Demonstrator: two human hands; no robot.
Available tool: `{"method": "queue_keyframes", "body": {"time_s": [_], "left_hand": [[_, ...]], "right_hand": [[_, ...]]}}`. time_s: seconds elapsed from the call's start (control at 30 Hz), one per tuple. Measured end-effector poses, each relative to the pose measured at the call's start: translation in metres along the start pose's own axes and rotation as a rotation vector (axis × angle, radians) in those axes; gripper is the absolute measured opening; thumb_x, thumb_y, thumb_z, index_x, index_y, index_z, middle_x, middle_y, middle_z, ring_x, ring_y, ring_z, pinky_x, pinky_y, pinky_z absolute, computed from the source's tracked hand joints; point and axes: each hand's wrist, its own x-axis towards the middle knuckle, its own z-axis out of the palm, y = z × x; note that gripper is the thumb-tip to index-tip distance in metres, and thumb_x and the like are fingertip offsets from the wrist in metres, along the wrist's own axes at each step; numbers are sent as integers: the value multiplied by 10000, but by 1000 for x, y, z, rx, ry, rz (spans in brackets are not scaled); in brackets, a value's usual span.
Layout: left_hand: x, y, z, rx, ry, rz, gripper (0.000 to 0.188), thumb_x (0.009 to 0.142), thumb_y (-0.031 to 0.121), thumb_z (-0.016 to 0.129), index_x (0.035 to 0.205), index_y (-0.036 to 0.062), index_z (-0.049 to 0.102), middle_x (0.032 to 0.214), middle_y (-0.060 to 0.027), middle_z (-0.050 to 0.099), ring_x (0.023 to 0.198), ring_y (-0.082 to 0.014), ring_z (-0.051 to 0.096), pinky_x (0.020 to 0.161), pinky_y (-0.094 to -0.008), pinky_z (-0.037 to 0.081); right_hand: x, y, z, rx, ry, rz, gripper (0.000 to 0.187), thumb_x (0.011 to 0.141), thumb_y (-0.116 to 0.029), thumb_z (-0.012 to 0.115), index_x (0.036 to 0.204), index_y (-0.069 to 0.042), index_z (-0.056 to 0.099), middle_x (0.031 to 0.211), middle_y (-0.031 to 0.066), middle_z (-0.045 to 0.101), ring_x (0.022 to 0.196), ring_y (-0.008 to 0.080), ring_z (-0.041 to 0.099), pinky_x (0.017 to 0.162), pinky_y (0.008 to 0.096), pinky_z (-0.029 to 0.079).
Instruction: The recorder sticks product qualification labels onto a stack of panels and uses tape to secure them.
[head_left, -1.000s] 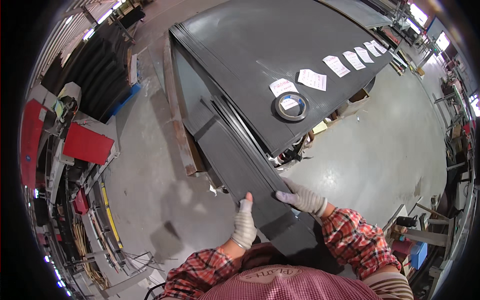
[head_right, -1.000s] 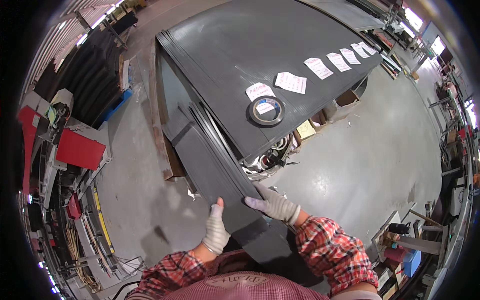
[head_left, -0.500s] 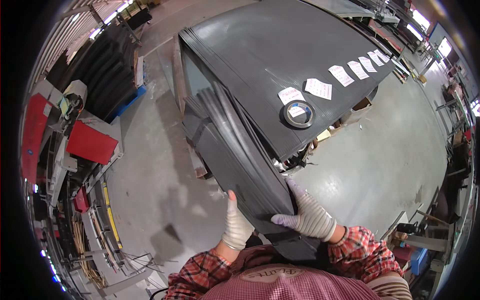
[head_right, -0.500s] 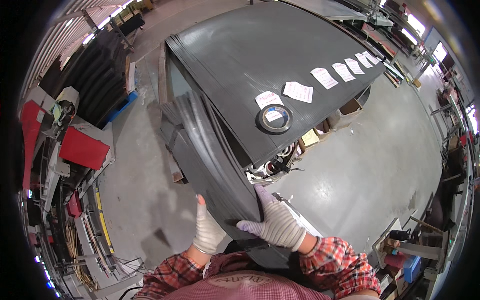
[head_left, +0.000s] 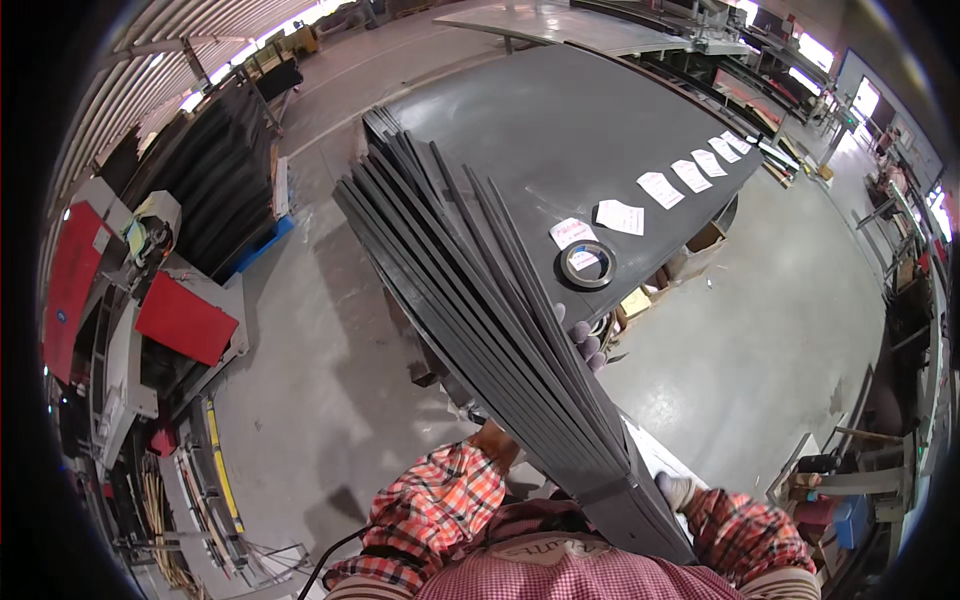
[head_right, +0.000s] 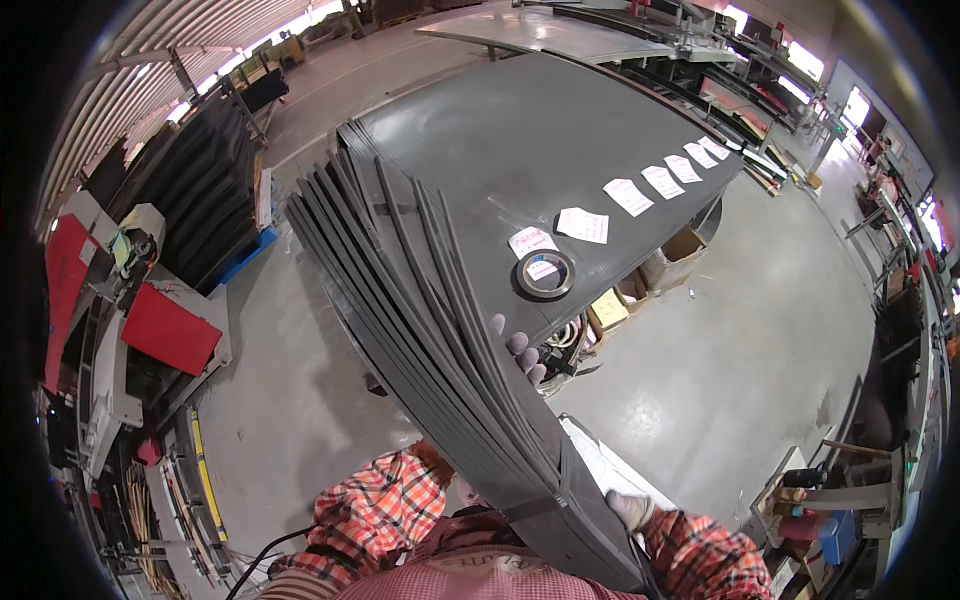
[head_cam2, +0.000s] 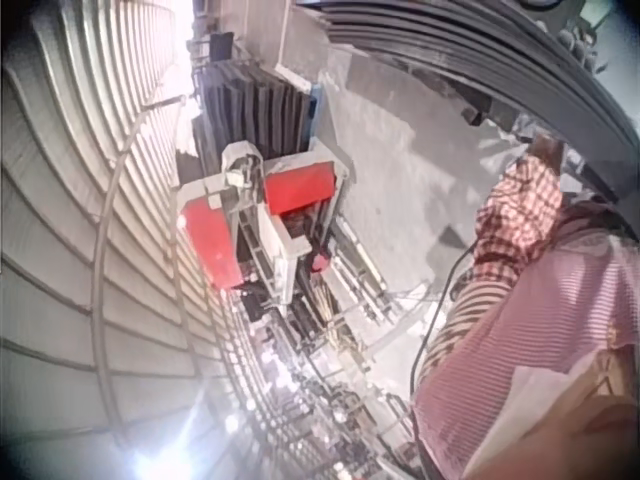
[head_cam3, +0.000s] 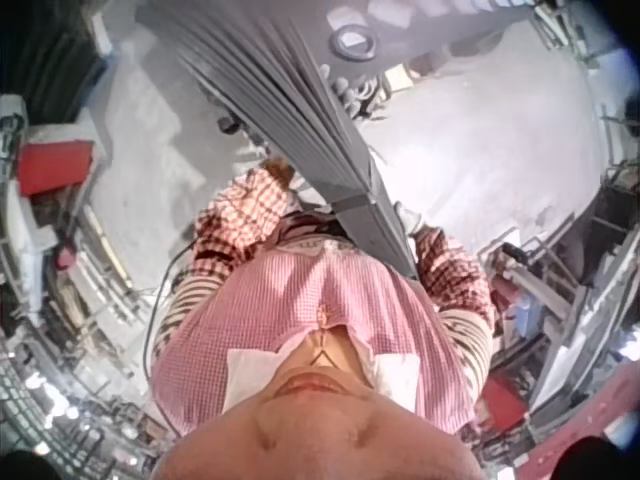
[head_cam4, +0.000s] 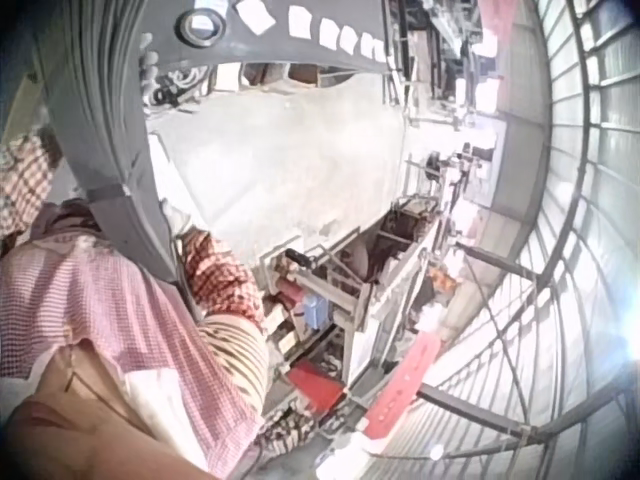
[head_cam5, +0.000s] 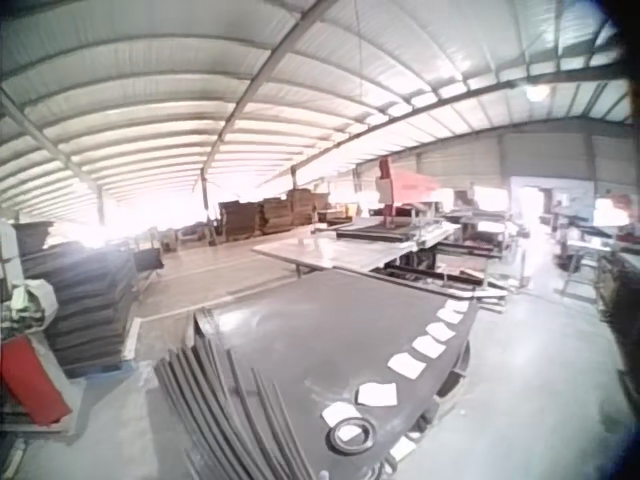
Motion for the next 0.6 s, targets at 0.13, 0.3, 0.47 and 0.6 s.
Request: {"method": "queue_keyframes", "body": {"time_s": [0.13,0.3,0.47,0.6], "left_hand": [[-11,10,0,343,469,48,511,928,465,470,1343,172,416,1306,-119,483,1204,-252,470,1012,-393,423],[-44,41,-14,420,648,105,552,919,484,471,1357,157,393,1310,-120,475,1219,-261,453,1022,-399,402],[-74,60,-34,431,746,145,593,910,503,472,1370,142,370,1314,-120,467,1234,-270,436,1032,-404,380],[-85,71,-57,417,827,139,627,903,518,472,1381,130,352,1317,-121,460,1246,-277,423,1040,-408,363]], "right_hand": [[-45,12,8,494,66,127,547,908,-417,550,1229,26,539,1124,99,614,1041,168,546,932,311,412],[-61,-75,-1,415,60,251,556,888,-396,591,1234,36,539,1143,96,611,1057,158,542,956,294,394],[-82,-116,20,352,210,295,617,819,-288,712,1298,26,482,1157,69,601,1050,136,536,927,266,409],[-92,-99,27,408,242,378,680,794,-263,743,1333,21,440,1172,67,589,1060,138,529,924,262,410]]}}
